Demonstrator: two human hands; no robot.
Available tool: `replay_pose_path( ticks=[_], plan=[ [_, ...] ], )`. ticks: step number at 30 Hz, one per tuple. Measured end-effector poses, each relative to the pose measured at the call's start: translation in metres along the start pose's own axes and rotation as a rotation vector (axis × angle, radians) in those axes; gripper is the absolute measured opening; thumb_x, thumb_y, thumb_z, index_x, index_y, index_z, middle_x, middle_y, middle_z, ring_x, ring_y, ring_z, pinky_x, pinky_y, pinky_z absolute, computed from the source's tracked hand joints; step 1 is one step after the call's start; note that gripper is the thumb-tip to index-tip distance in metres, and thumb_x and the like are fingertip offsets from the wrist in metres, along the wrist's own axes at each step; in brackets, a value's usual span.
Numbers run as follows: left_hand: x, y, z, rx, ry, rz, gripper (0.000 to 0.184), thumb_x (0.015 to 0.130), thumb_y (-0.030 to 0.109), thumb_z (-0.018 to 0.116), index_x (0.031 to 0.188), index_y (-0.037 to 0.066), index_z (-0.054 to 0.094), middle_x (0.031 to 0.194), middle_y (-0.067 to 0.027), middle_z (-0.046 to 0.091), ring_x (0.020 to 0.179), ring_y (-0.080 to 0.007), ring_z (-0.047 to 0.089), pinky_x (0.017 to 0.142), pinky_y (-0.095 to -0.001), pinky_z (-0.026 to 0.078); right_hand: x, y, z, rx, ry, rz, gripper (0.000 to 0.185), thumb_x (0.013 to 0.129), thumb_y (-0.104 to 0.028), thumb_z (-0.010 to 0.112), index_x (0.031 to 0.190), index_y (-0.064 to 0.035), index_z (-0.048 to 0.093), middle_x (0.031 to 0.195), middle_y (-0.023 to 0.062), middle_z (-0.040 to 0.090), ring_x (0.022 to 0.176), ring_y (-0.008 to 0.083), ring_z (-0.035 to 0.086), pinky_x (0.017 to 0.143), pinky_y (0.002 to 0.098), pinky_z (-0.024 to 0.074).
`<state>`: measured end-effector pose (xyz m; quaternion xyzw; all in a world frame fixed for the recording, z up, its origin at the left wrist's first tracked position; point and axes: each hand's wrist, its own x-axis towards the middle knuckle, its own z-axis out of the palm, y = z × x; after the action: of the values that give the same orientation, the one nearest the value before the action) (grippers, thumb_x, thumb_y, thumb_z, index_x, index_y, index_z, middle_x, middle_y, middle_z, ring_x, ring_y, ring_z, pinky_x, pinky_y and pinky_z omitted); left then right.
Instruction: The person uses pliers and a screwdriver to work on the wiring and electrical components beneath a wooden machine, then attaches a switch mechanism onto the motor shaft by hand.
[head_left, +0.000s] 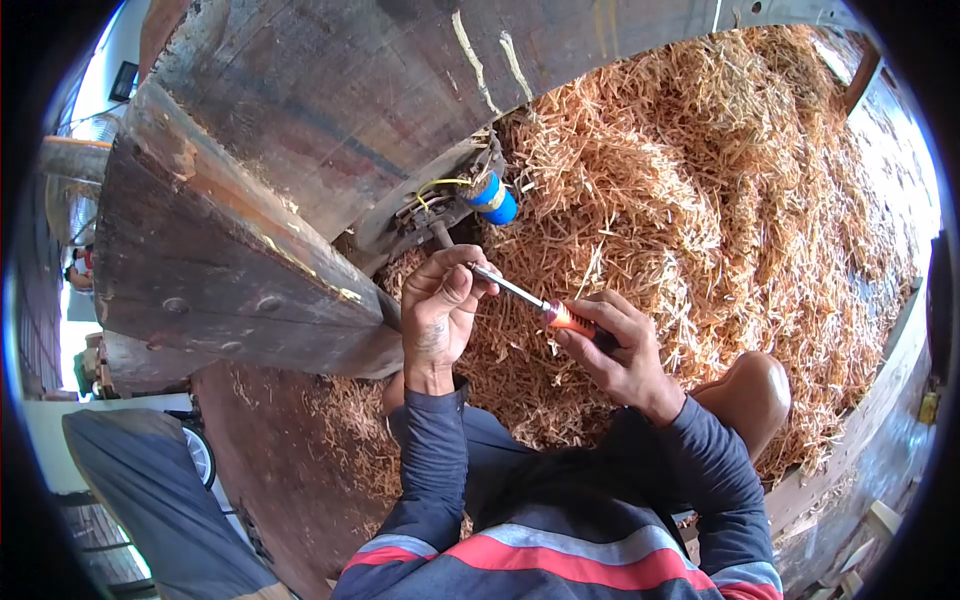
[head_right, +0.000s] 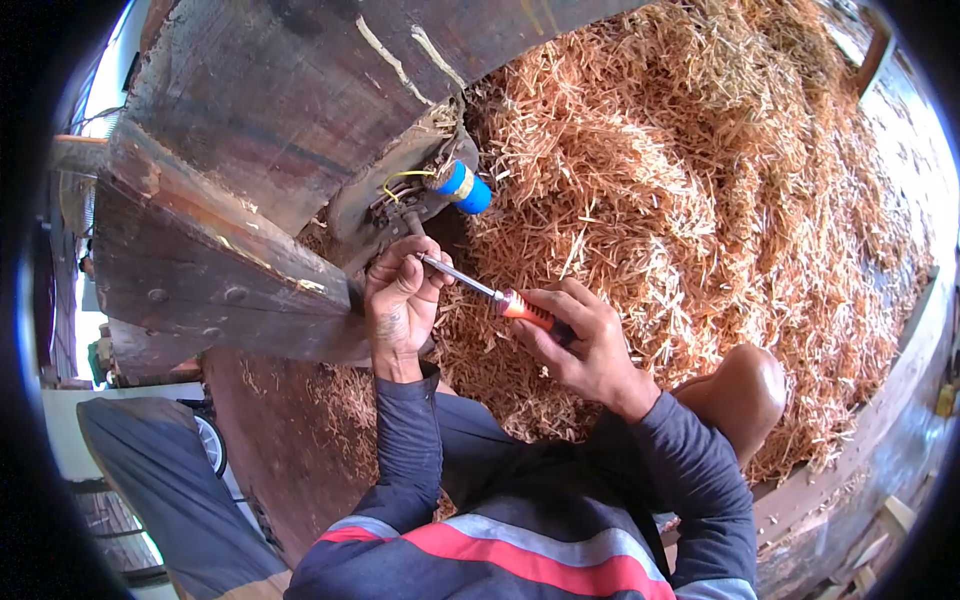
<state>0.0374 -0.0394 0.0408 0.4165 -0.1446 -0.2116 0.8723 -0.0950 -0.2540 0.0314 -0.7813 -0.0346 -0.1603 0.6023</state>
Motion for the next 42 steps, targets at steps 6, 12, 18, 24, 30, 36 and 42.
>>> replay_pose_path(
  ticks=[6,12,18,24,30,36,42],
  plan=[
    [0.009,0.001,0.003,-0.003,0.007,-0.015,0.029,0.097,0.006,0.067,0.124,-0.005,0.065,0.108,-0.0146,0.071,0.098,-0.0236,0.070,0.088,-0.0367,0.059,0.004,-0.001,0.001,0.008,0.016,0.042,0.033,0.088,-0.017,0.078,0.114,0.0008,0.071,0.088,0.0116,0.065,0.075,0.0233,0.065,0.065,0.0335,0.0511],
    [0.017,0.010,0.022,0.179,0.151,-0.047,0.029,0.098,0.009,0.067,0.123,-0.006,0.065,0.109,-0.0145,0.070,0.094,-0.0218,0.070,0.079,-0.0311,0.058,0.008,0.003,0.004,0.046,0.080,0.091,0.031,0.090,-0.018,0.077,0.114,0.0008,0.071,0.086,0.0099,0.063,0.073,0.0196,0.062,0.064,0.0324,0.0491],
    [0.045,0.021,0.016,1.512,0.361,0.797,0.020,0.094,0.006,0.071,0.112,-0.002,0.073,0.098,-0.0131,0.072,0.083,-0.0259,0.069,0.075,-0.0350,0.054,0.017,0.003,0.005,0.054,0.104,0.126,0.031,0.090,-0.018,0.077,0.114,0.0008,0.071,0.085,0.0077,0.062,0.072,0.0162,0.061,0.064,0.0302,0.0483],
    [0.072,0.035,0.038,1.791,0.274,0.590,0.019,0.092,0.008,0.072,0.108,-0.001,0.075,0.112,-0.0159,0.072,0.099,-0.0331,0.069,0.087,-0.0399,0.055,0.022,0.011,0.009,0.046,0.146,0.129,0.029,0.091,-0.016,0.077,0.114,0.0007,0.072,0.086,0.0075,0.062,0.073,0.0150,0.061,0.066,0.0301,0.0492],
    [0.074,0.035,0.035,1.841,0.236,0.660,0.018,0.089,0.002,0.071,0.106,-0.002,0.075,0.104,-0.0204,0.073,0.092,-0.0367,0.071,0.081,-0.0430,0.057,0.024,0.015,0.008,0.071,0.176,0.148,0.029,0.091,-0.016,0.077,0.114,0.0005,0.072,0.088,0.0079,0.063,0.075,0.0159,0.063,0.068,0.0304,0.0502],
    [0.073,0.034,0.032,1.847,0.200,0.663,0.016,0.090,0.003,0.071,0.105,-0.003,0.074,0.101,-0.0185,0.073,0.090,-0.0359,0.071,0.079,-0.0422,0.056,0.027,0.017,0.010,0.099,0.187,0.164,0.030,0.092,-0.018,0.077,0.114,0.0008,0.072,0.090,0.0079,0.064,0.078,0.0153,0.062,0.069,0.0298,0.0493],
    [0.073,0.037,0.031,1.841,0.244,0.607,0.016,0.091,0.007,0.072,0.103,-0.004,0.075,0.098,-0.0168,0.073,0.087,-0.0331,0.072,0.078,-0.0391,0.057,0.029,0.020,0.012,0.084,0.210,0.154,0.030,0.092,-0.019,0.077,0.113,0.0007,0.073,0.087,0.0068,0.064,0.076,0.0134,0.058,0.067,0.0294,0.0467]
  ],
)
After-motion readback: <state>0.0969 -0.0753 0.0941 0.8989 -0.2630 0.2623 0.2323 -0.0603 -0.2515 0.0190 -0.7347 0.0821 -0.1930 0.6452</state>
